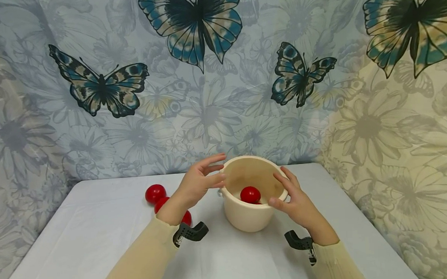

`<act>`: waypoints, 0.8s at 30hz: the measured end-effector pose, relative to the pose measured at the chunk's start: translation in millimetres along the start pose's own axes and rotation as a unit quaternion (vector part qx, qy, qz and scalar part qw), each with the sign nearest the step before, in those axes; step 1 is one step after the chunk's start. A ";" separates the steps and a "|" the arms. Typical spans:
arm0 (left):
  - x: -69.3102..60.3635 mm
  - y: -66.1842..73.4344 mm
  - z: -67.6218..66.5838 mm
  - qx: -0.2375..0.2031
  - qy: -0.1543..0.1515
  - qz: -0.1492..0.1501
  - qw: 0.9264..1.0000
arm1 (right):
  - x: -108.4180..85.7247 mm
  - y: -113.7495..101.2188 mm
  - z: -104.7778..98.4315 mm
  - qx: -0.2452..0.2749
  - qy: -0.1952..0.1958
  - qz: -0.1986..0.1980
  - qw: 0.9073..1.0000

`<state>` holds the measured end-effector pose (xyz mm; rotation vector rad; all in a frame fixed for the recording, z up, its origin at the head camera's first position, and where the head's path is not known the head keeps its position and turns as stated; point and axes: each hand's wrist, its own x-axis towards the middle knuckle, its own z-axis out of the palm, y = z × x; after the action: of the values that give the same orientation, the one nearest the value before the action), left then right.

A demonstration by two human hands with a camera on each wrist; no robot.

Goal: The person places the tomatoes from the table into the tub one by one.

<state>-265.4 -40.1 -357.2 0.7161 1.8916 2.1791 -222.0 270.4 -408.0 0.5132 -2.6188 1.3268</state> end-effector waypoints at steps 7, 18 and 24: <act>-14.5 -0.5 -7.6 -0.005 0.014 0.002 1.000 | 0.6 0.5 1.1 0.004 0.000 -0.001 1.000; -56.7 5.7 -64.4 0.094 0.053 0.008 0.994 | 1.5 0.6 2.2 0.001 -0.002 -0.001 1.000; -77.9 3.3 -105.0 0.108 0.094 -0.009 0.990 | 1.0 1.8 1.0 -0.002 -0.002 0.000 1.000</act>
<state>-245.0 -167.0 -381.5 0.5398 2.2440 2.1181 -223.6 270.4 -409.6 0.5163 -2.6235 1.3209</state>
